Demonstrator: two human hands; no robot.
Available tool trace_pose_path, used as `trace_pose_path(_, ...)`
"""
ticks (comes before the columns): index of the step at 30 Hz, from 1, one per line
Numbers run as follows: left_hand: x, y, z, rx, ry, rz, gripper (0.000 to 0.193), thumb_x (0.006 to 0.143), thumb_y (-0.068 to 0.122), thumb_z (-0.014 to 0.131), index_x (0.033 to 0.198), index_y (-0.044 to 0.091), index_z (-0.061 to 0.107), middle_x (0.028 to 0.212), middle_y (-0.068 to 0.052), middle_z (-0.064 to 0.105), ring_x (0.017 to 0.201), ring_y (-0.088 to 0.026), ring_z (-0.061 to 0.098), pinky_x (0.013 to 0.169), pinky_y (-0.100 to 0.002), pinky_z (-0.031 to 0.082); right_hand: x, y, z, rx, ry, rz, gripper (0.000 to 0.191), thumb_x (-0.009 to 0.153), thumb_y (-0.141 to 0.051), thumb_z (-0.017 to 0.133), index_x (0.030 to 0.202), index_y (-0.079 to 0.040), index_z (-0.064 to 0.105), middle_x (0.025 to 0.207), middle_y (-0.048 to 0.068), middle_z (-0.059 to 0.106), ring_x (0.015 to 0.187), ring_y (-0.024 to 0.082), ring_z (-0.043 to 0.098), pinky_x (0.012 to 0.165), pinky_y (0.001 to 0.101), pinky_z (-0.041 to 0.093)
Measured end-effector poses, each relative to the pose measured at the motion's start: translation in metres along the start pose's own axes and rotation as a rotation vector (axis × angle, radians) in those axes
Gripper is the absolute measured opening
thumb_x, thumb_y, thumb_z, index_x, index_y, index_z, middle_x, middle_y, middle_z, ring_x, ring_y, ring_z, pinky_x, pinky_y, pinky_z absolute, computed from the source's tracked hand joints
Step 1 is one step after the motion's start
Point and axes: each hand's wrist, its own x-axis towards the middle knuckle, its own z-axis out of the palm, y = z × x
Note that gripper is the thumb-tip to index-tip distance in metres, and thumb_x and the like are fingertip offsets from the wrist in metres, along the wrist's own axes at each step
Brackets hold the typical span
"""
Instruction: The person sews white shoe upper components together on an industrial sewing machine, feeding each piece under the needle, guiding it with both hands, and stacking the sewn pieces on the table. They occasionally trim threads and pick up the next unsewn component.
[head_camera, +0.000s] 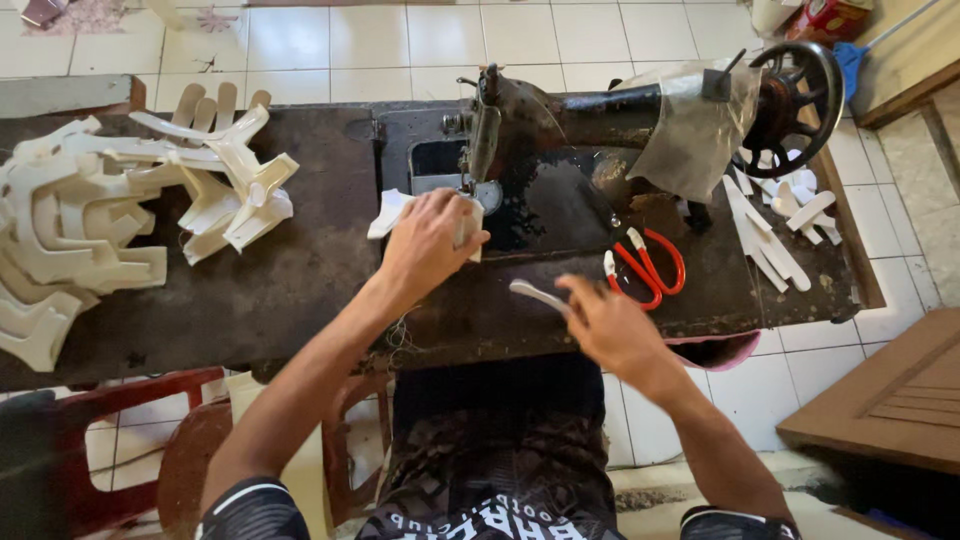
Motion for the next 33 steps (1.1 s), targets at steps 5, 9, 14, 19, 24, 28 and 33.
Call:
trace_pose_path(5, 0.007, -0.015, -0.006, 0.002, -0.011, 0.116, 0.033, 0.090, 0.028, 0.079, 0.111, 0.005, 0.070, 0.114, -0.014, 0.065, 0.109, -0.035, 0.061, 0.093, -0.051, 0.050, 0.054, 0.014, -0.005, 0.519, 0.115, -0.008, 0.012, 0.093, -0.008, 0.072, 0.101, 0.000, 0.068, 0.079, 0.009, 0.067, 0.065, 0.018, 0.065, 0.058, 0.0316, 0.053)
trace_pose_path(9, 0.001, -0.010, -0.006, -0.064, 0.103, 0.139, 0.023, 0.090, 0.023, 0.079, 0.101, 0.005, 0.069, 0.120, -0.016, 0.064, 0.118, -0.037, 0.061, 0.099, -0.048, 0.052, 0.110, 0.013, 0.004, 1.007, -0.008, -0.029, 0.016, 0.092, -0.007, 0.073, 0.101, 0.003, 0.064, 0.086, 0.006, 0.070, 0.071, 0.014, 0.069, 0.062, 0.0294, 0.062)
trace_pose_path(14, -0.011, -0.003, -0.009, -0.079, 0.043, 0.065, 0.021, 0.090, 0.014, 0.078, 0.107, 0.002, 0.072, 0.113, -0.013, 0.066, 0.113, -0.034, 0.063, 0.097, -0.043, 0.053, 0.165, 0.012, 0.023, 1.114, -0.083, 0.017, 0.020, 0.097, -0.010, 0.065, 0.103, 0.008, 0.070, 0.096, 0.009, 0.074, 0.081, 0.017, 0.077, 0.073, 0.0321, 0.065)
trace_pose_path(19, -0.010, -0.001, -0.007, 0.028, 0.075, 0.171, 0.024, 0.091, 0.010, 0.075, 0.111, -0.002, 0.071, 0.114, -0.014, 0.065, 0.114, -0.033, 0.063, 0.099, -0.039, 0.053, 0.181, 0.015, 0.031, 0.948, -0.135, 0.026, 0.022, 0.095, -0.009, 0.073, 0.103, 0.012, 0.074, 0.089, 0.016, 0.076, 0.077, 0.019, 0.074, 0.069, 0.0310, 0.061)
trace_pose_path(24, -0.013, -0.002, -0.005, 0.144, 0.035, 0.226, 0.024, 0.091, 0.010, 0.074, 0.110, -0.004, 0.070, 0.113, -0.013, 0.066, 0.117, -0.033, 0.063, 0.101, -0.040, 0.053, 0.176, 0.013, 0.032, 0.962, -0.143, 0.045, 0.022, 0.091, -0.012, 0.073, 0.100, 0.008, 0.074, 0.085, 0.011, 0.077, 0.071, 0.014, 0.077, 0.060, 0.0277, 0.064)
trace_pose_path(28, -0.015, -0.003, -0.003, 0.161, 0.015, 0.219, 0.021, 0.091, 0.010, 0.074, 0.107, -0.004, 0.069, 0.113, -0.013, 0.066, 0.120, -0.033, 0.063, 0.102, -0.039, 0.053, 0.172, 0.002, 0.030, 0.825, -0.093, 0.073, 0.021, 0.092, -0.012, 0.075, 0.098, 0.008, 0.077, 0.076, 0.011, 0.075, 0.064, 0.013, 0.070, 0.054, 0.0278, 0.058)
trace_pose_path(33, -0.016, -0.002, -0.001, 0.157, 0.031, 0.208, 0.024, 0.091, 0.010, 0.074, 0.109, -0.006, 0.070, 0.112, -0.014, 0.066, 0.120, -0.032, 0.063, 0.102, -0.038, 0.054, 0.171, -0.007, 0.028, 0.796, -0.070, 0.113, 0.021, 0.091, -0.013, 0.075, 0.096, 0.008, 0.078, 0.076, 0.010, 0.076, 0.063, 0.013, 0.072, 0.055, 0.0282, 0.061)
